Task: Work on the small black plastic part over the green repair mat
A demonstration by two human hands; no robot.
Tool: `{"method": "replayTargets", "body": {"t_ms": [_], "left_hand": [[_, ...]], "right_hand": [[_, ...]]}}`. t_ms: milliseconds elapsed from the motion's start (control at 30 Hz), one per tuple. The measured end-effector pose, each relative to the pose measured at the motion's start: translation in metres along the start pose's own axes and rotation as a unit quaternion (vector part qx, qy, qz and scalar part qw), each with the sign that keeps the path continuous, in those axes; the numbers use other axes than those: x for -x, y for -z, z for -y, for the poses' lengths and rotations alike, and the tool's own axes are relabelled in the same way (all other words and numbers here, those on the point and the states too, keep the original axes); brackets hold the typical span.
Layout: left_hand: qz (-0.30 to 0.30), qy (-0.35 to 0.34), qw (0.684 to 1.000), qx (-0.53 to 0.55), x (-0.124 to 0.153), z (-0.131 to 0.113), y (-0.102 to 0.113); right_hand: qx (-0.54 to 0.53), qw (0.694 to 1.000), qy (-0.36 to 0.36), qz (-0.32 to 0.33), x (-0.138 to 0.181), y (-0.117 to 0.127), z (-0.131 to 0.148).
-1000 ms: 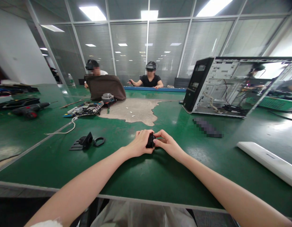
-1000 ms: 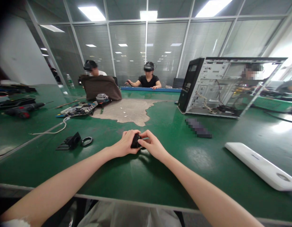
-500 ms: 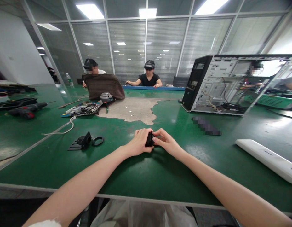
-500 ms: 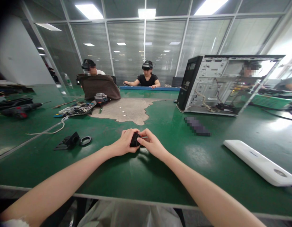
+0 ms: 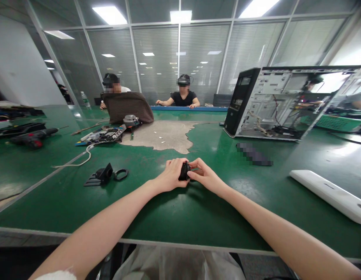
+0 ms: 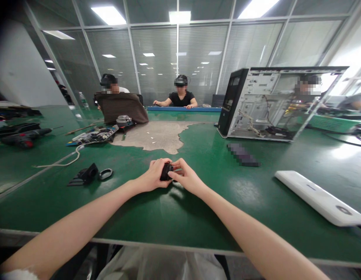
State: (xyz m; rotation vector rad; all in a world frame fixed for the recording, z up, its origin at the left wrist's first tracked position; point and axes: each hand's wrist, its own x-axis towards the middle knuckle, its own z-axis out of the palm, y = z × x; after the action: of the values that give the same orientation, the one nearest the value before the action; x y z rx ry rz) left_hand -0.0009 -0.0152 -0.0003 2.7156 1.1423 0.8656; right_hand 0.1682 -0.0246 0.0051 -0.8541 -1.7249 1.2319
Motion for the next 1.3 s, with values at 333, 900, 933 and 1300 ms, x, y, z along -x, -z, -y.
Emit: {"method": "replayTargets", "body": {"t_ms": [333,900,933,1300], "left_hand": [[-0.001,0.001,1.000,0.002,-0.0005,0.0005,-0.0006],[0.000,0.005,1.000,0.008,-0.0005,-0.0004,0.0003],[0.001,0.005,1.000,0.008,-0.0004,-0.0004,0.0003],[-0.001,0.004,1.000,0.002,-0.0006,-0.0002,0.0001]], "right_hand": [[0.015,1.000,-0.014,-0.016,-0.0030,-0.0002,-0.0020],[0.047,0.999,0.003,-0.013,-0.0031,0.0012,-0.0054],[0.047,0.999,0.006,-0.004,-0.0025,0.0016,-0.0051],[0.041,0.999,0.033,-0.007,-0.0017,0.0012,-0.0033]]}}
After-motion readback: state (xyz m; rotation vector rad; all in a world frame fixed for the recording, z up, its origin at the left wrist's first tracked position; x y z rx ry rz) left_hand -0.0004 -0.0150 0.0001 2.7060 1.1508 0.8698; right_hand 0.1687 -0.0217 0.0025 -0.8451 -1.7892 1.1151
